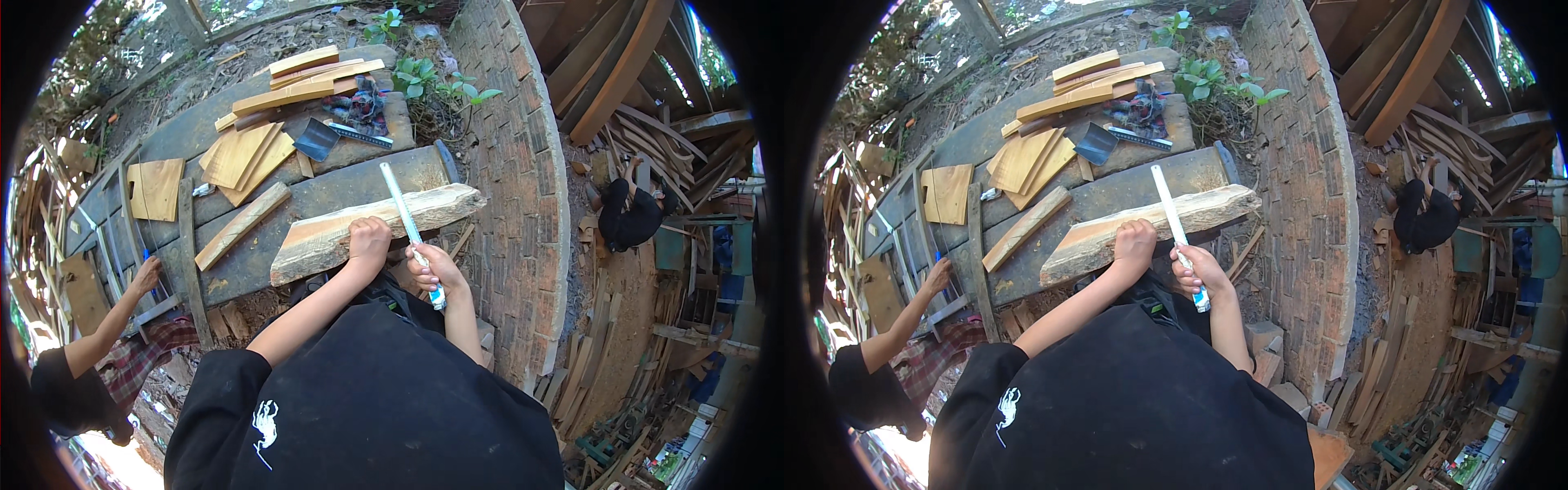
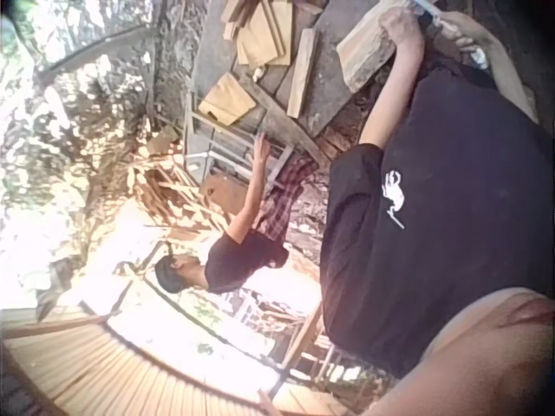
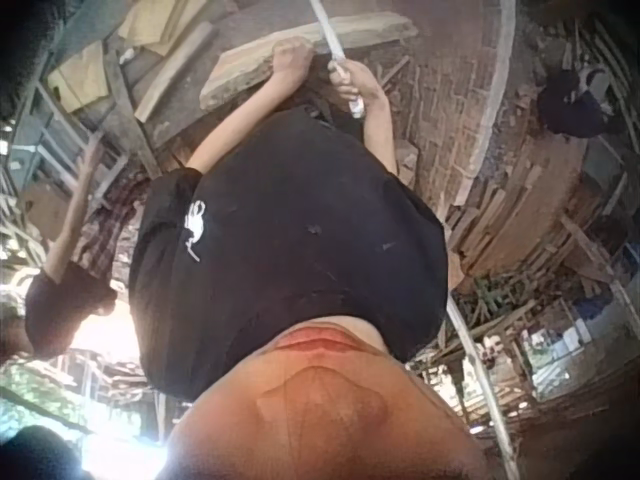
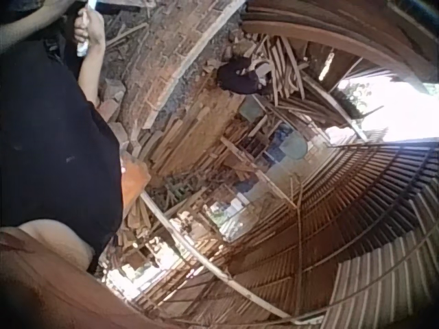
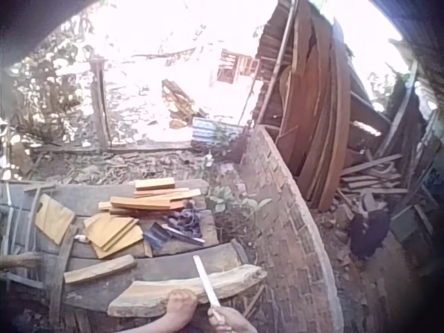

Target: Use a hacksaw to cut through a thick wooden slab in a workshop environment.

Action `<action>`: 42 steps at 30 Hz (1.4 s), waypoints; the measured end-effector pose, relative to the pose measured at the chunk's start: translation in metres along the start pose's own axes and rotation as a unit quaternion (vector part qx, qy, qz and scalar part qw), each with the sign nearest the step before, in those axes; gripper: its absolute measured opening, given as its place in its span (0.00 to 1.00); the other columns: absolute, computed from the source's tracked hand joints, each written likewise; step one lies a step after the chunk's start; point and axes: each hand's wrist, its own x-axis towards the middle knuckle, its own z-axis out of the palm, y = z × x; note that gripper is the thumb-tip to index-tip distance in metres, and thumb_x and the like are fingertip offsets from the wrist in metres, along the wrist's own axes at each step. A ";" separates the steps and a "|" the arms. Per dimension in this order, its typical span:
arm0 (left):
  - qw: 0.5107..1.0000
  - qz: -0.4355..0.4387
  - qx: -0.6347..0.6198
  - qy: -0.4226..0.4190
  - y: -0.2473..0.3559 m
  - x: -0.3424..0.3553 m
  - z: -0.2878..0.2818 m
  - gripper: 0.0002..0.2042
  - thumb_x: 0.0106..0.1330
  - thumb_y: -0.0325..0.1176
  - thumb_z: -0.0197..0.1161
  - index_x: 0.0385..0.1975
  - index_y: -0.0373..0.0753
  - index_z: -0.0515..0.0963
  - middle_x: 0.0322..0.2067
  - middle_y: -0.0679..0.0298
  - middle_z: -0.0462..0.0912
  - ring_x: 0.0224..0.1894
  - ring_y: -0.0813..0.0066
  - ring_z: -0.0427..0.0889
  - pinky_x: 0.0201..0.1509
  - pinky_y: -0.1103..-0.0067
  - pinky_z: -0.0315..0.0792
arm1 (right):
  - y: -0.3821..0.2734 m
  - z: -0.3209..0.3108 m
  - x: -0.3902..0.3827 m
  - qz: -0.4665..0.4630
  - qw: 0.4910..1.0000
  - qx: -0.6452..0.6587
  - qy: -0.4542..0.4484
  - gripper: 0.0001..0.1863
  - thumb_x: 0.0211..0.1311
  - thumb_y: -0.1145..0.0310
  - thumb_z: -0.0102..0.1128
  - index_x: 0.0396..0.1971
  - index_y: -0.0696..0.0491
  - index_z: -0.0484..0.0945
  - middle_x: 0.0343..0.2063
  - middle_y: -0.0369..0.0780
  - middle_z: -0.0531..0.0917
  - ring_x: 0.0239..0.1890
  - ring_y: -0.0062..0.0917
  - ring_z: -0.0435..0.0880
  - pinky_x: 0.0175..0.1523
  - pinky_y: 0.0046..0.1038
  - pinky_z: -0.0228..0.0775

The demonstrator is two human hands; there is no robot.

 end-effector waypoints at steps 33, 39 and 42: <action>0.846 -0.031 -0.505 -0.169 -0.053 0.053 -0.031 0.21 0.43 0.44 0.67 0.36 0.38 0.80 0.31 0.52 0.80 0.36 0.58 0.79 0.42 0.71 0.72 | -0.025 -0.002 0.058 -0.316 0.813 -0.242 0.425 0.22 0.55 0.53 0.57 0.15 0.56 0.67 0.07 0.34 0.69 0.06 0.18 0.68 0.11 0.23 0.57; 0.840 -0.033 -0.515 -0.168 -0.055 0.055 -0.028 0.19 0.43 0.42 0.68 0.35 0.41 0.80 0.30 0.54 0.81 0.36 0.59 0.80 0.41 0.72 0.72 | -0.025 -0.003 0.061 -0.326 0.809 -0.244 0.425 0.22 0.55 0.52 0.57 0.16 0.57 0.67 0.07 0.34 0.69 0.06 0.18 0.68 0.11 0.23 0.57; 0.830 -0.037 -0.527 -0.178 -0.056 0.057 -0.030 0.18 0.41 0.42 0.69 0.34 0.43 0.81 0.31 0.55 0.81 0.35 0.61 0.80 0.41 0.72 0.72 | -0.025 -0.004 0.060 -0.328 0.810 -0.239 0.424 0.22 0.56 0.53 0.57 0.16 0.57 0.67 0.07 0.34 0.69 0.06 0.19 0.68 0.11 0.23 0.57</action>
